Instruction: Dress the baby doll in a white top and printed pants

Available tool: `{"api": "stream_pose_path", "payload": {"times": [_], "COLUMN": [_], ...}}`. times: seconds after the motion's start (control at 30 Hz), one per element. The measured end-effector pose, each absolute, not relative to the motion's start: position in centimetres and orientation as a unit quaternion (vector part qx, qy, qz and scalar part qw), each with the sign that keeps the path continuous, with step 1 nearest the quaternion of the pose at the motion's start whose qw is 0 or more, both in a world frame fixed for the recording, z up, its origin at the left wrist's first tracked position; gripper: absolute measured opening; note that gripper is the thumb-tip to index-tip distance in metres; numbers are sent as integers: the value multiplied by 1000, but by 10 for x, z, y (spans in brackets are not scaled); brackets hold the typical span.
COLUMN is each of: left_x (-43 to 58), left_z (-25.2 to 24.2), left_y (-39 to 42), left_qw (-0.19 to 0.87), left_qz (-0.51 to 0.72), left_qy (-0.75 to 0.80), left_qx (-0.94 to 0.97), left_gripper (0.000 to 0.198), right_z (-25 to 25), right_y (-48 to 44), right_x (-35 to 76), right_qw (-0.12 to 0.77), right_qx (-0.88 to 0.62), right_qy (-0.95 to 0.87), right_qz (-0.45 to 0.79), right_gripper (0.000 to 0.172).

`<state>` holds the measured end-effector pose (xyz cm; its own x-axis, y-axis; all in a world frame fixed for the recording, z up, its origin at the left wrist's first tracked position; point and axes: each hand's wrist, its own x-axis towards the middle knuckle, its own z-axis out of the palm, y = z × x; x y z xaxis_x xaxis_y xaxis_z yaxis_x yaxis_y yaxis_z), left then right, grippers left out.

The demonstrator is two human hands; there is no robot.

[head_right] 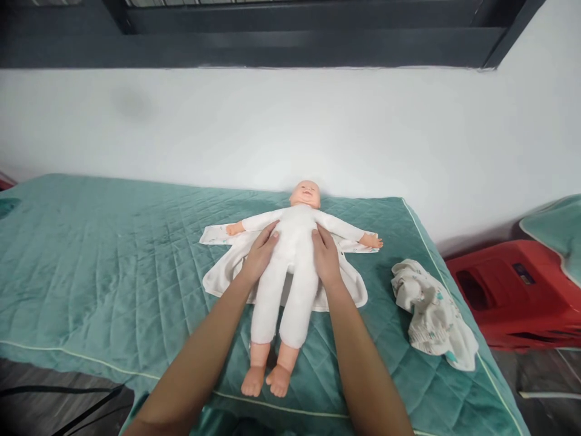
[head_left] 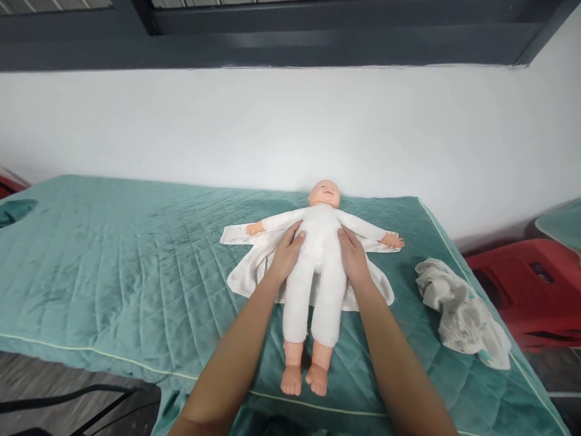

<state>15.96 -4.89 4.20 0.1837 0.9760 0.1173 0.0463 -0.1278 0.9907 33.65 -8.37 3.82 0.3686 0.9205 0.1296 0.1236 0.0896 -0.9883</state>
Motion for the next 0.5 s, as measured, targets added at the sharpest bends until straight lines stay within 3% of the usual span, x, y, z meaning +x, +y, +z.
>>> {"api": "stream_pose_path", "payload": {"times": [0.27,0.4,0.5], "left_x": [152,154,156], "left_z": [41,43,43], "left_y": [-60,-64,-65], "left_qw": [471,492,521], "left_qz": [495,478,481], "left_qy": [457,452,443], "left_qx": [569,570,549], "left_gripper": [52,53,58], "right_z": [35,28,29], "right_y": [-85,-88,-94], "right_x": [357,351,337], "right_qw": [669,739,728], "right_qx": [-621,-524,-499], "right_qy": [-345,-255,-260], "right_qz": [219,338,392], "right_gripper": [28,21,25]}}
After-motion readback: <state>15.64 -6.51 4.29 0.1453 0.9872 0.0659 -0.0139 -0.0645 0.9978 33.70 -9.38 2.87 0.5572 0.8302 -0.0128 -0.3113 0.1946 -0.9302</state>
